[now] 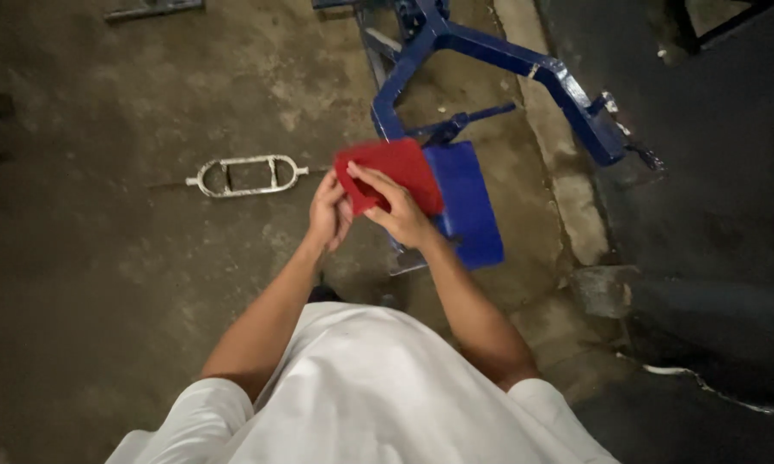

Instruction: Clean the benches and machines in the gym using a cloth.

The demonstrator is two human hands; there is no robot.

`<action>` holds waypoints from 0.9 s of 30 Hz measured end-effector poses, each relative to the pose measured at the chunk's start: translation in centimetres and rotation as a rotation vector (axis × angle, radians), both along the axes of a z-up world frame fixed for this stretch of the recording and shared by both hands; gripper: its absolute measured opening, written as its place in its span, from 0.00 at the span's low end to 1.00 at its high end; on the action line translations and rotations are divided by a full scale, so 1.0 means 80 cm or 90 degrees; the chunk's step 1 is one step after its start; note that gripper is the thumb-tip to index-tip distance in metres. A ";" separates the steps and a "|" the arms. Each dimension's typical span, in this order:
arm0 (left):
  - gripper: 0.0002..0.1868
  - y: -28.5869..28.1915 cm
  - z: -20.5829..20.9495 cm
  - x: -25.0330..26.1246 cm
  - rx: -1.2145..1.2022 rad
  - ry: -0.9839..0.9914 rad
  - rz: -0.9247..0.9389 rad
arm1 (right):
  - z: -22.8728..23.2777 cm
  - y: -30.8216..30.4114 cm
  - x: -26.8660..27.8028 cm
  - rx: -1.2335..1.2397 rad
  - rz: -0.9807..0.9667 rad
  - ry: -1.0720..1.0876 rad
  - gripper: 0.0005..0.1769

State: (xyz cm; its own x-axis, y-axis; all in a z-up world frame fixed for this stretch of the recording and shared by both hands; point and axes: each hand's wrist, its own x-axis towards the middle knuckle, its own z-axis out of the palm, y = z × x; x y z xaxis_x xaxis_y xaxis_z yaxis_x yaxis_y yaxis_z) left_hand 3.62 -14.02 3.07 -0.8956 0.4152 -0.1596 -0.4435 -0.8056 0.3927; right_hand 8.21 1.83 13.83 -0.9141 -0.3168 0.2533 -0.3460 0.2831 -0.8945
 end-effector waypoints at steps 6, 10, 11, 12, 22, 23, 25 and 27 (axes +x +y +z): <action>0.25 -0.023 -0.032 -0.046 -0.082 0.042 0.026 | -0.033 -0.048 -0.042 -0.008 -0.040 -0.105 0.32; 0.21 -0.026 -0.035 -0.085 -0.263 0.090 0.067 | -0.019 -0.077 -0.052 0.048 -0.057 -0.092 0.32; 0.22 -0.027 -0.030 -0.092 -0.290 0.113 0.069 | -0.015 -0.082 -0.054 0.064 -0.058 -0.086 0.32; 0.23 -0.025 -0.026 -0.104 -0.313 0.140 0.073 | -0.010 -0.083 -0.058 0.082 -0.060 -0.075 0.32; 0.21 0.000 -0.091 -0.175 -0.094 0.168 0.074 | 0.056 -0.063 -0.101 0.136 -0.029 0.043 0.41; 0.21 -0.008 -0.100 -0.181 -0.090 0.188 0.057 | 0.058 -0.063 -0.103 0.138 -0.022 0.060 0.40; 0.21 -0.025 -0.142 -0.191 -0.079 0.227 0.022 | 0.055 -0.054 -0.104 0.141 -0.016 0.077 0.40; 0.22 -0.004 -0.201 -0.222 -0.065 0.270 -0.010 | 0.042 -0.036 -0.109 0.169 -0.086 0.113 0.34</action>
